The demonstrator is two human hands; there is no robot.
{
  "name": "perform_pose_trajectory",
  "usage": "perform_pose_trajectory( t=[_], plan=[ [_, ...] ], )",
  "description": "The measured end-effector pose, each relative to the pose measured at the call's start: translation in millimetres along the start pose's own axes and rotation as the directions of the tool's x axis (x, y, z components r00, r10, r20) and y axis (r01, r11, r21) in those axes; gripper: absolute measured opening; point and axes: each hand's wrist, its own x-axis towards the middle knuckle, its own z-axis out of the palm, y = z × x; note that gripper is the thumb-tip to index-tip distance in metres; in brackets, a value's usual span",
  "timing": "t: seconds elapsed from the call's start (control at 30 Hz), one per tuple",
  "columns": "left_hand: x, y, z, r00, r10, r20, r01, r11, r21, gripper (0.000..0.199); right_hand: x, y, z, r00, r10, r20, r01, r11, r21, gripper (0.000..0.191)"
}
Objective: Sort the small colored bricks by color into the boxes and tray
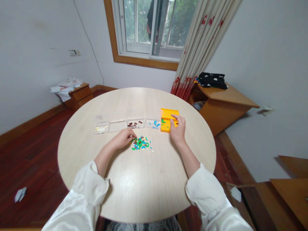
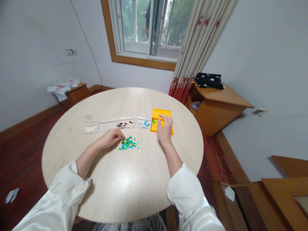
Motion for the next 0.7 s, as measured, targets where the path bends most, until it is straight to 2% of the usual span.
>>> perform_pose_trajectory(
  t=[0.43, 0.7],
  plan=[
    [-1.4, 7.8, -1.5, 0.998, -0.033, 0.052, 0.033, 0.999, 0.002, 0.02, -1.2, -3.5, 1.0, 1.0, -0.006, 0.021, 0.006, 1.0, 0.005, 0.023],
    [-1.2, 4.7, 0.0, 0.998, -0.063, 0.027, 0.061, 0.997, 0.039, 0.023, -2.0, -0.7, 2.1, 0.999, 0.005, 0.04, -0.006, 1.0, 0.011, 0.023]
  ],
)
